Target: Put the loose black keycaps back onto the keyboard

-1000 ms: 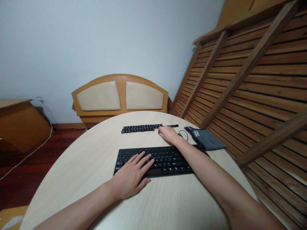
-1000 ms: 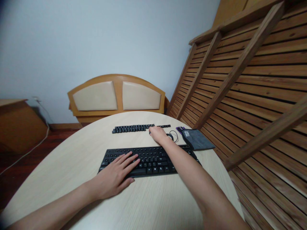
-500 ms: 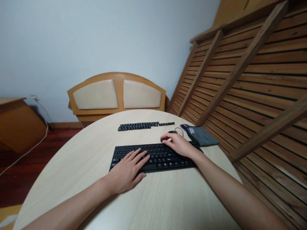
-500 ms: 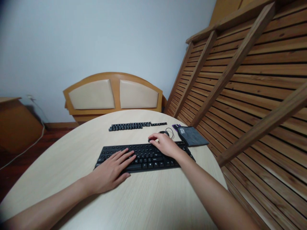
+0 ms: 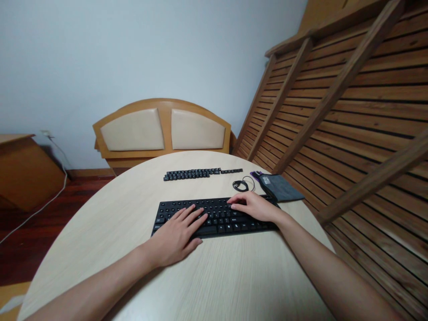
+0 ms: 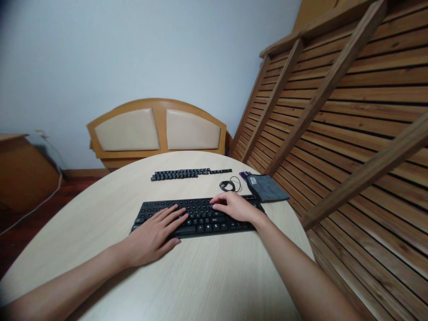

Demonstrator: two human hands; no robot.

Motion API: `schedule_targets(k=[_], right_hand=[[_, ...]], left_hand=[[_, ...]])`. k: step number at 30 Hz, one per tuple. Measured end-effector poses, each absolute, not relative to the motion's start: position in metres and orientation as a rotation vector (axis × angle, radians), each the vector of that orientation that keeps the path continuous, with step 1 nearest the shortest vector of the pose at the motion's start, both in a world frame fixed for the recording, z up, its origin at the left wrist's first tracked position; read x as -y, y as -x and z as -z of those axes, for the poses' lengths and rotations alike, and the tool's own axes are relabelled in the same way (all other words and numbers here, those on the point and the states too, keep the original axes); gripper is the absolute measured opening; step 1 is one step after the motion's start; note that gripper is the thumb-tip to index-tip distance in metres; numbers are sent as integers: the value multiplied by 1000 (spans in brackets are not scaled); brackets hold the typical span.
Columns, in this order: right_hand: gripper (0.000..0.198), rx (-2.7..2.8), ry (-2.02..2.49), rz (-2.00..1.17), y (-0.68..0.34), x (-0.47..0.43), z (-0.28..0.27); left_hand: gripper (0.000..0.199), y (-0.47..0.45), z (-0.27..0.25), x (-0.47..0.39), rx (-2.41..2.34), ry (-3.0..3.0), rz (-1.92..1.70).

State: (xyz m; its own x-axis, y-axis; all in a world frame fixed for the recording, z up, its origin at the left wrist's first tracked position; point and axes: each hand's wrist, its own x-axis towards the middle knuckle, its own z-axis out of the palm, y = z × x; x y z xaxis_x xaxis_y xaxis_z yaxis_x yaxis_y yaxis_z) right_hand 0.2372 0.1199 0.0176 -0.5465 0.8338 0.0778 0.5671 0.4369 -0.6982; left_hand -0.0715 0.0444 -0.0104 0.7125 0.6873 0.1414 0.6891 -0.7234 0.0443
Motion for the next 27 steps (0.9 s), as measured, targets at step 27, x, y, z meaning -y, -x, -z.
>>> schedule_targets(k=[27], right_hand=[[18,2514,1241,-423,-230,-108,-26]], left_hand=[[62,72,11,-45,1153,2886,230]])
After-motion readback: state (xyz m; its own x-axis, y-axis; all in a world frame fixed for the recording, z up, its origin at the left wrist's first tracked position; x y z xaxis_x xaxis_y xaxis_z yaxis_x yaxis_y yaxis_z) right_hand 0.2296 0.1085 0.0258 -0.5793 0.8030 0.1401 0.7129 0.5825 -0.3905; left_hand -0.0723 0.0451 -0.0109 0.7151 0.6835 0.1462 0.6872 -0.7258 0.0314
